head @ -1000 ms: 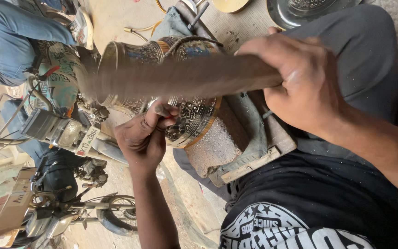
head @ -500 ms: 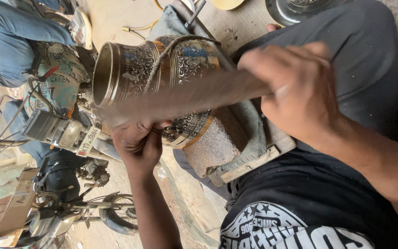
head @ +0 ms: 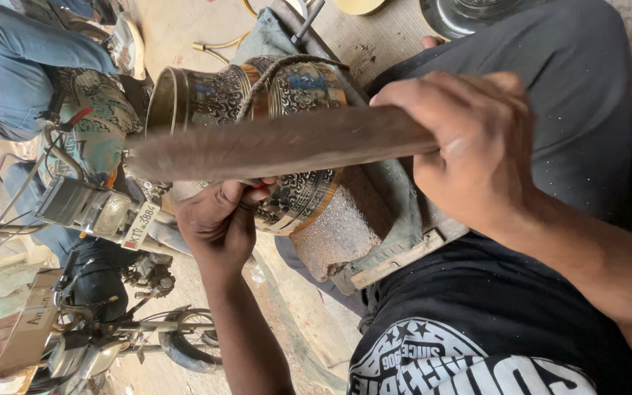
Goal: The person uses a chisel and a wooden mallet to engrave decorative patterns on a brass vessel. They repeatedly strike the chisel along the vessel's surface to create intricate designs.
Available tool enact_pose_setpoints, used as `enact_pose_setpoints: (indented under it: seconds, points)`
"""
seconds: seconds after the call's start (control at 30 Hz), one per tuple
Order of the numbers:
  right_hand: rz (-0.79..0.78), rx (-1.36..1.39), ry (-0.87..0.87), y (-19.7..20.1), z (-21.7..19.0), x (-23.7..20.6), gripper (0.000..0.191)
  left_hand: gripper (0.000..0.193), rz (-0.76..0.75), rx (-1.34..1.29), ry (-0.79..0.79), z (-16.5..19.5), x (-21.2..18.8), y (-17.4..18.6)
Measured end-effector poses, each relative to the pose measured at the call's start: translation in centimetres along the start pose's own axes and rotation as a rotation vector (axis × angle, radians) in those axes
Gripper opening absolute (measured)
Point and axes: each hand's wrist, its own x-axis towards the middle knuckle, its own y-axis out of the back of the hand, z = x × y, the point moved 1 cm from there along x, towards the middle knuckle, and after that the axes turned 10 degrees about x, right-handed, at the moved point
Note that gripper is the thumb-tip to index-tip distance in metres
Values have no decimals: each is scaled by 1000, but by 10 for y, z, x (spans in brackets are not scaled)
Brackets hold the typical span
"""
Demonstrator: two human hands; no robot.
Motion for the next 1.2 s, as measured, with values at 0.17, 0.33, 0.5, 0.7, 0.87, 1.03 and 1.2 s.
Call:
enact_pose_setpoints:
  seconds: [0.17, 0.33, 0.5, 0.7, 0.87, 1.03, 1.2]
  points:
    - [-50, -48, -20, 2, 0, -2, 27, 33, -10, -4, -32, 1, 1, 1]
    - [-139, -196, -86, 9, -5, 11, 22, 42, -31, 119, -57, 10, 11, -4]
    - [-105, -216, -68, 20, -7, 22, 32, 55, -95, 219, -42, 21, 22, -5]
    - [39, 435, -244, 4, 8, 4, 24, 61, -164, 291, -53, 32, 28, -3]
    - [19, 210, -243, -3, 2, -10, 21, 61, -203, 346, -67, 33, 29, 2]
    - [-208, -235, -224, 2, -9, -11, 24, 59, -163, 251, -126, 26, 23, 4]
    - [-127, 4, -286, 0, -8, -27, 41, 54, -81, 231, -164, 22, 6, 13]
